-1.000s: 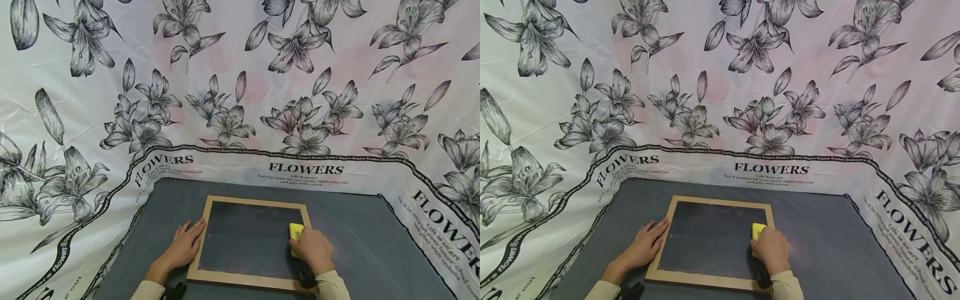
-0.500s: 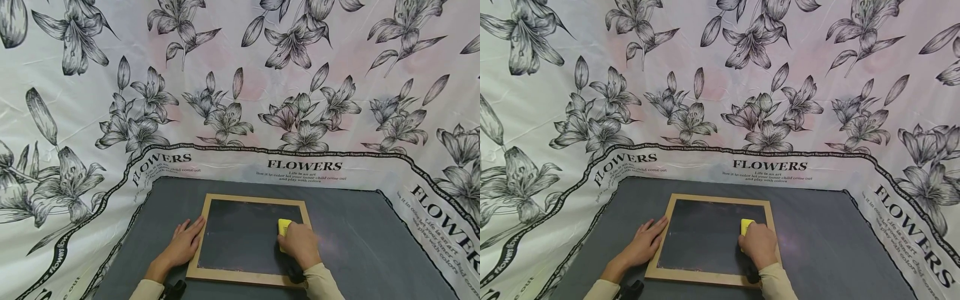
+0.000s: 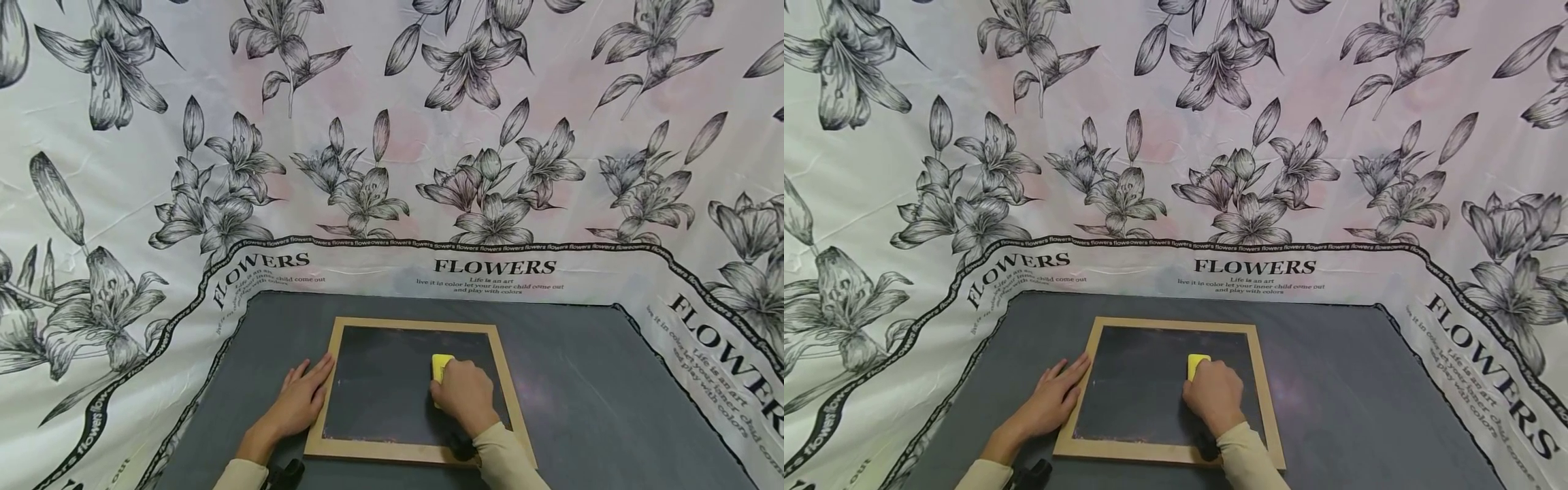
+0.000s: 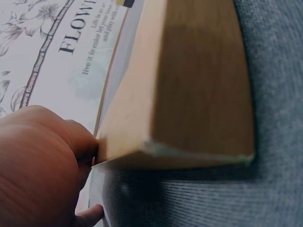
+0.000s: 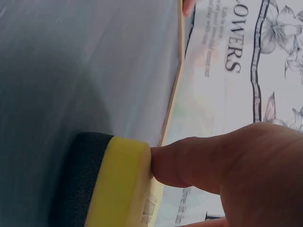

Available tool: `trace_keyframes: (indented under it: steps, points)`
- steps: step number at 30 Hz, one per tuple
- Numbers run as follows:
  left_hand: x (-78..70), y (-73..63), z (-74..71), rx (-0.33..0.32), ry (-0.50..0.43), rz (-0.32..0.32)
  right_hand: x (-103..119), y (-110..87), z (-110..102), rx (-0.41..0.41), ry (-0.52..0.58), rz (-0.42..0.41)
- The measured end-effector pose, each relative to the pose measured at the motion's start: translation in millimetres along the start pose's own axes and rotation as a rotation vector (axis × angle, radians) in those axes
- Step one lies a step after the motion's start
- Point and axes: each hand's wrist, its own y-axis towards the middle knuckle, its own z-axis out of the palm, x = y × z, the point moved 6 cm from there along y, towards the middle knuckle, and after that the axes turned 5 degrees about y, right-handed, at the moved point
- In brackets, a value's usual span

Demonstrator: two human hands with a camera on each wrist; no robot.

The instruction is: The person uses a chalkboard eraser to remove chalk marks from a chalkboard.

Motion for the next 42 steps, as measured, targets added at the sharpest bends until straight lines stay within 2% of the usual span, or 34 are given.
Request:
trace_keyframes:
  steps: [11, 27, 34, 42]
  points:
    - [-0.9, -0.8, -0.2, 0.008, -0.004, -0.006, 32.7, -1.9, 10.5, -0.004, 0.012, -0.030]
    - [-1.3, -0.2, 0.3, 0.010, 0.007, 0.004, 61.0, -4.1, 17.7, -0.015, -0.009, -0.077]
    - [0.4, 0.6, 1.2, -0.015, -0.013, 0.025, 74.0, -4.3, 23.5, 0.003, 0.001, -0.083]
    - [-0.1, 0.2, 1.9, 0.021, -0.005, -0.006, 88.2, -4.8, 29.5, 0.013, -0.013, -0.092]
